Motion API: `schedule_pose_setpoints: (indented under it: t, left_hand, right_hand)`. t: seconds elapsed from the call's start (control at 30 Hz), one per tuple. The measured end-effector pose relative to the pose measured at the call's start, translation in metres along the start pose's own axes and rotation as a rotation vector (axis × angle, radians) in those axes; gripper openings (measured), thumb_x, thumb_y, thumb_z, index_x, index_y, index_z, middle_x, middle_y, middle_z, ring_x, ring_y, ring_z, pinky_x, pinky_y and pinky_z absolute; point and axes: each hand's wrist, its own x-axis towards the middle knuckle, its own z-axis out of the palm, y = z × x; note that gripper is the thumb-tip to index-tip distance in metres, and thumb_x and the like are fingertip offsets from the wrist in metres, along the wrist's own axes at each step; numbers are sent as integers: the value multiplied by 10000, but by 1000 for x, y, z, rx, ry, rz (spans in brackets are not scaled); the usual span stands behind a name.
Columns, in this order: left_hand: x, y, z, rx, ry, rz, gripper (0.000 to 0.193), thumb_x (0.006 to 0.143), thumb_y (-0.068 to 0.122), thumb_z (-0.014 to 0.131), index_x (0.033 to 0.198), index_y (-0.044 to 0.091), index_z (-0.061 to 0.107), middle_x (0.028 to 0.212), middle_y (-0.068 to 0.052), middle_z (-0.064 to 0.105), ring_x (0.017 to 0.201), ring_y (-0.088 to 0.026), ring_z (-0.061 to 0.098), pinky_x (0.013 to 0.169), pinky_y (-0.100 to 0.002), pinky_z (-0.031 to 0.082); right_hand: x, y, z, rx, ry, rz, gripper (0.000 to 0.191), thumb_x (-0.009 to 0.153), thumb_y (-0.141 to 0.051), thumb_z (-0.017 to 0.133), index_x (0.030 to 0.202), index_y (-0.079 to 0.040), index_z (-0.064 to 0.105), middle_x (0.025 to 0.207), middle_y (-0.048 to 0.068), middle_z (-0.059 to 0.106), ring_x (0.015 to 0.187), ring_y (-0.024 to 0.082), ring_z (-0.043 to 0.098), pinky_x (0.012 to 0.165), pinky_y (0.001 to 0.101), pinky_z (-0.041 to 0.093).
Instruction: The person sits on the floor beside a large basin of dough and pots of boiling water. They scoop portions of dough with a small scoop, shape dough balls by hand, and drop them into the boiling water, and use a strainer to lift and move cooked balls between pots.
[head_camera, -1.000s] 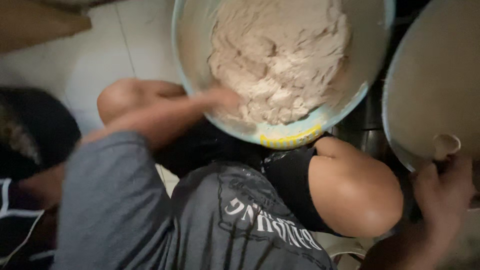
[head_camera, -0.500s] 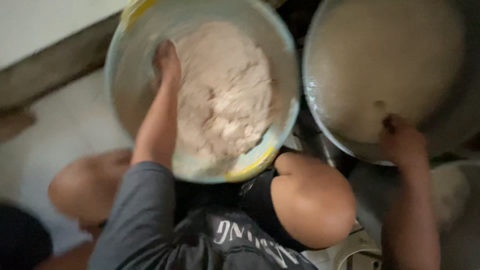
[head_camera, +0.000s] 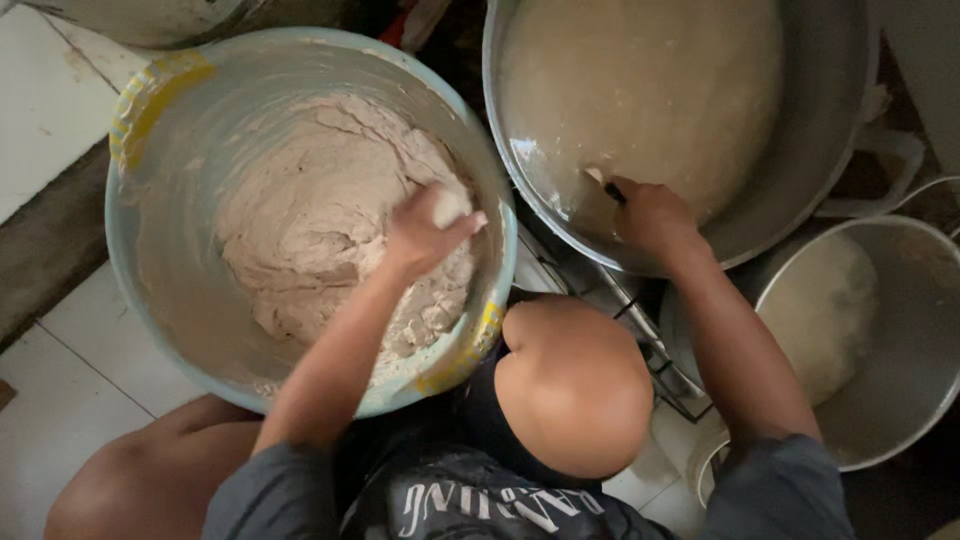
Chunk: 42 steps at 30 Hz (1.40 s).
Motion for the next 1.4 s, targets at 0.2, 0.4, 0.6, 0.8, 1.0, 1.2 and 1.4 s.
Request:
schedule_pose_setpoints:
  t: [0.2, 0.4, 0.6, 0.8, 1.0, 1.2, 1.4]
  left_hand:
    - [-13, 6, 37, 44, 69, 39, 342, 1047, 255, 718, 787, 64, 605, 825, -179, 640, 904, -376, 639, 808, -483, 501]
    - [-20, 25, 38, -164, 223, 120, 313, 861, 260, 827, 859, 43, 600, 771, -176, 648, 732, -414, 666, 619, -468, 519]
    - [-23, 25, 44, -29, 147, 6, 156, 816, 158, 772, 814, 72, 642, 788, -180, 678, 771, -425, 684, 640, -486, 544]
    - [-23, 10, 46, 304, -34, -125, 161, 801, 228, 716, 884, 95, 752, 939, -164, 750, 941, -389, 703, 845, -567, 534]
    - [-28, -2, 54, 446, 374, -44, 354, 806, 436, 755, 761, 86, 773, 1131, -349, 689, 973, -463, 664, 894, -611, 484]
    - [-28, -2, 56, 20, 284, -71, 312, 896, 276, 815, 824, 19, 653, 925, -260, 688, 902, -453, 675, 783, -483, 555]
    - [-28, 17, 58, -149, 228, 3, 197, 817, 138, 781, 871, 36, 622, 785, -204, 659, 770, -436, 677, 639, -463, 529]
  right_hand:
    - [-41, -9, -15, 404, 285, -213, 413, 1023, -157, 604, 1427, -68, 593, 1175, 220, 701, 989, 347, 703, 831, 450, 547]
    - [-81, -42, -22, 975, -219, -183, 414, 998, -118, 577, 1407, -50, 570, 948, 54, 700, 710, 105, 617, 629, 287, 530]
    - [-85, -76, -21, 726, -145, -319, 387, 1012, -121, 600, 1389, -35, 613, 829, 34, 664, 700, 102, 581, 620, 277, 514]
    - [-68, -60, -10, 1042, -415, -172, 384, 994, -154, 569, 1367, -92, 631, 854, 35, 682, 611, 121, 576, 542, 312, 470]
    - [-40, -20, -3, 538, 78, -246, 342, 995, -124, 579, 1315, -54, 679, 845, 153, 681, 711, 149, 662, 656, 344, 531]
    - [-46, -22, -16, 584, 68, -178, 304, 1007, -159, 599, 1272, -45, 695, 900, 158, 727, 759, 187, 694, 696, 358, 556]
    - [-81, -71, -17, 698, -87, -291, 425, 985, -170, 633, 1403, -95, 612, 860, 65, 699, 655, 102, 627, 612, 308, 522]
